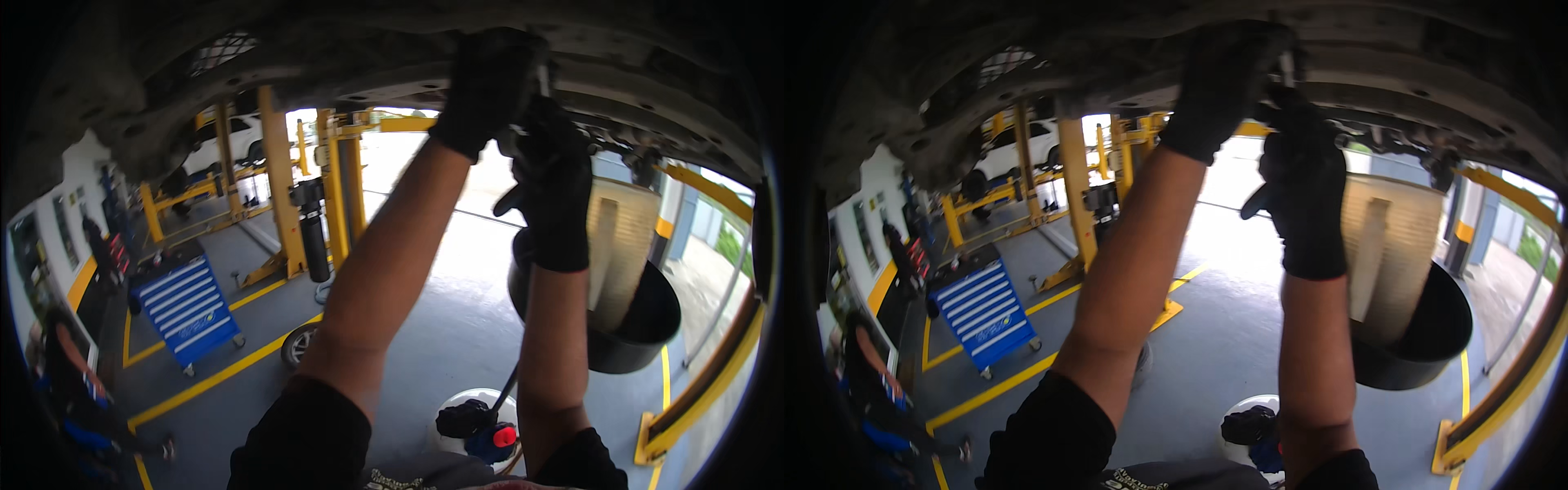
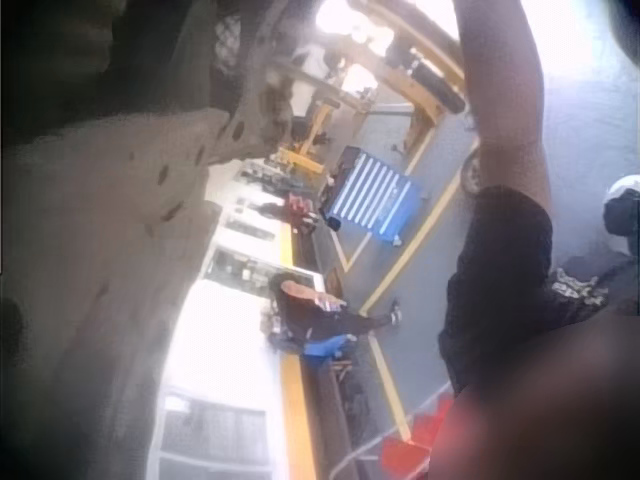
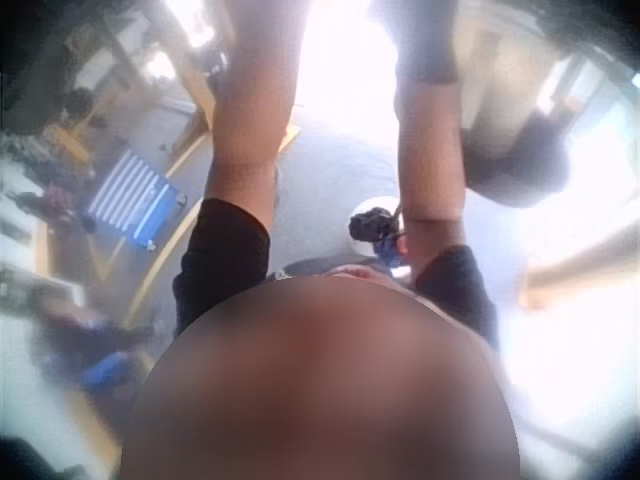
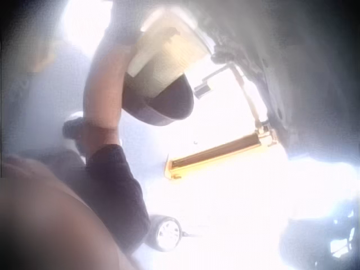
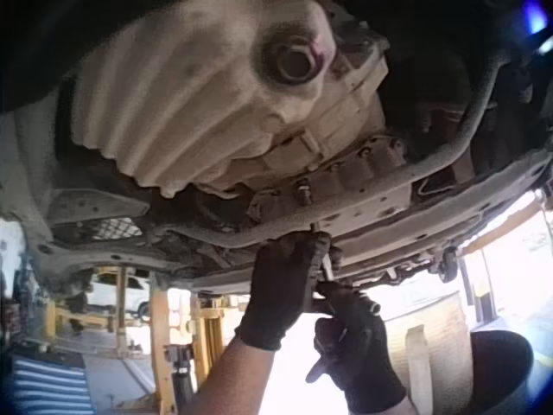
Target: The person works under a lifted vehicle, using a wrench to loosen and remove a drain plug while oil flows into a collection container. The person then reinserts and tightens the plug to complete the oil change.
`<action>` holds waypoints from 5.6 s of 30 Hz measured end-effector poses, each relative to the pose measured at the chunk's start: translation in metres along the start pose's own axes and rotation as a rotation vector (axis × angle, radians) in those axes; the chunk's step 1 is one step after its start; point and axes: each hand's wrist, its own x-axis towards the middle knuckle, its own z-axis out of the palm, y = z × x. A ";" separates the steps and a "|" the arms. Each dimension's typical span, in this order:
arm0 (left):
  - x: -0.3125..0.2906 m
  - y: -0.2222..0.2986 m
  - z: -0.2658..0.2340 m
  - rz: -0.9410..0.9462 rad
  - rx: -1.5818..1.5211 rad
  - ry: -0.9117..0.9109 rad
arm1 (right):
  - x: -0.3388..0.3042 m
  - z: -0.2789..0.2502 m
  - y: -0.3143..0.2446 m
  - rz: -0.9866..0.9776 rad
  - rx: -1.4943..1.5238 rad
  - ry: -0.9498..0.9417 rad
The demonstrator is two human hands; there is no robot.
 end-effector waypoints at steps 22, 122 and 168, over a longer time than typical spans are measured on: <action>0.003 0.009 0.009 -0.650 -0.714 -0.030 | 0.006 -0.004 0.038 0.232 0.381 -0.050; -0.434 0.603 -0.180 -1.873 -0.868 -1.437 | -0.591 -0.421 -0.035 1.501 -0.341 -0.644; 0.050 0.124 0.019 -0.343 -0.174 -0.115 | 0.071 -0.151 -0.059 0.294 0.021 -0.647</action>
